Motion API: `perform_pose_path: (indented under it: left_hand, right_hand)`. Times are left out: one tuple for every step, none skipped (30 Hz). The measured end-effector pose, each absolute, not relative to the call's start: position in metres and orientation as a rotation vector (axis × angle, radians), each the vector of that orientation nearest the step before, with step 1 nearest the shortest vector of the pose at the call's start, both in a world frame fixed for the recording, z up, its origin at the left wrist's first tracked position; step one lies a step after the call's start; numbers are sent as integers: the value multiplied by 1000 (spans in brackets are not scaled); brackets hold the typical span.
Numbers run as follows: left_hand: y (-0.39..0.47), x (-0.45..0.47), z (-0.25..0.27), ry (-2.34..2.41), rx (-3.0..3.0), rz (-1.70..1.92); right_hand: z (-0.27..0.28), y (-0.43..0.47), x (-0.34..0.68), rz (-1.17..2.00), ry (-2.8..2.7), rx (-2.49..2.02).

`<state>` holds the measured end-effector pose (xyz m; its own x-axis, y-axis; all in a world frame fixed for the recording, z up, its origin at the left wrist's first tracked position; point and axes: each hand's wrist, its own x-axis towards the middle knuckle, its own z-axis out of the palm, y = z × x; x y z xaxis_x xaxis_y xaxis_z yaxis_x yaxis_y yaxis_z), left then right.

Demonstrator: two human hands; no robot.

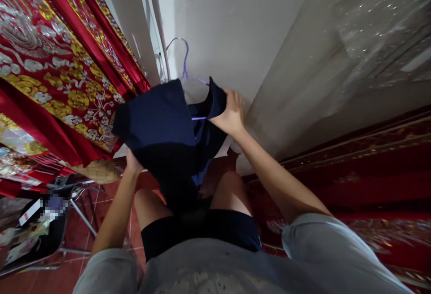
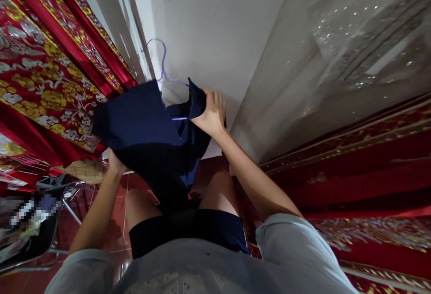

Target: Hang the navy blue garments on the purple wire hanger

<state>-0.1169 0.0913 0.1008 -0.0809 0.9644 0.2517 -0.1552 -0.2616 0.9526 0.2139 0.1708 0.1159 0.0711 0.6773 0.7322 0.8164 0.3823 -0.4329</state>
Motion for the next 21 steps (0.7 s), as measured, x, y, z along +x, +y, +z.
perform_pose_path:
  left_hand:
    - [83,-123,92,988,1165,1517]
    - [76,-127,84,989,1085,1517]
    - [71,-129,77,997,1008,1516]
    - [68,-129,71,1018,950,1521]
    - [66,-127,67,1050,917,1532]
    - [66,-124,63,1087,912,1552]
    - [66,-121,61,1116,917,1576]
    - [67,-117,60,1134,922,1600]
    - [68,-114,59,1149,922,1627]
    - [68,-111,59,1159,918,1648]
    - [67,-109,58,1166,906,1662]
    - [65,-107,57,1173,889,1669]
    - [62,-105,56,1182,869,1666]
    - [59,-103,54,1193,847,1654]
    - [55,-100,52,1209,819,1637]
    - [52,-97,50,1226,787,1616]
    - [48,-92,47,1244,751,1596]
    - [44,-87,44,1260,715,1577]
    - [41,-80,41,1272,681,1564]
    - [37,-73,38,1281,657,1552]
    - [34,-66,35,1284,649,1532]
  right_hand:
    - [124,176,215,-185,-1627,-1374]
    - [131,181,214,-187,-1622,-1384]
    - [139,186,211,-184,-1635,-1371]
    - [146,191,207,-177,-1663,-1342]
    - [151,194,203,-167,-1699,-1303]
    - [156,196,199,-154,-1734,-1266]
    - [159,196,195,-139,-1763,-1237]
    - [161,194,193,-122,-1783,-1220]
    - [161,190,192,-106,-1796,-1213]
    - [159,185,193,-90,-1807,-1207]
    - [157,178,196,-77,-1819,-1197]
    - [154,171,199,-63,-1835,-1179]
    - [150,163,203,-47,-1852,-1150]
    - [145,154,207,-30,-1864,-1109]
    - [140,145,209,-12,-1859,-1061]
    - [134,136,208,5,-1824,-1015]
    - [127,127,204,27,-1750,-979]
    - [119,118,196,59,-1631,-961]
    - [109,109,185,107,-1485,-963]
    - [97,101,170,182,-1310,-981]
    - [85,93,153,289,-1126,-1017]
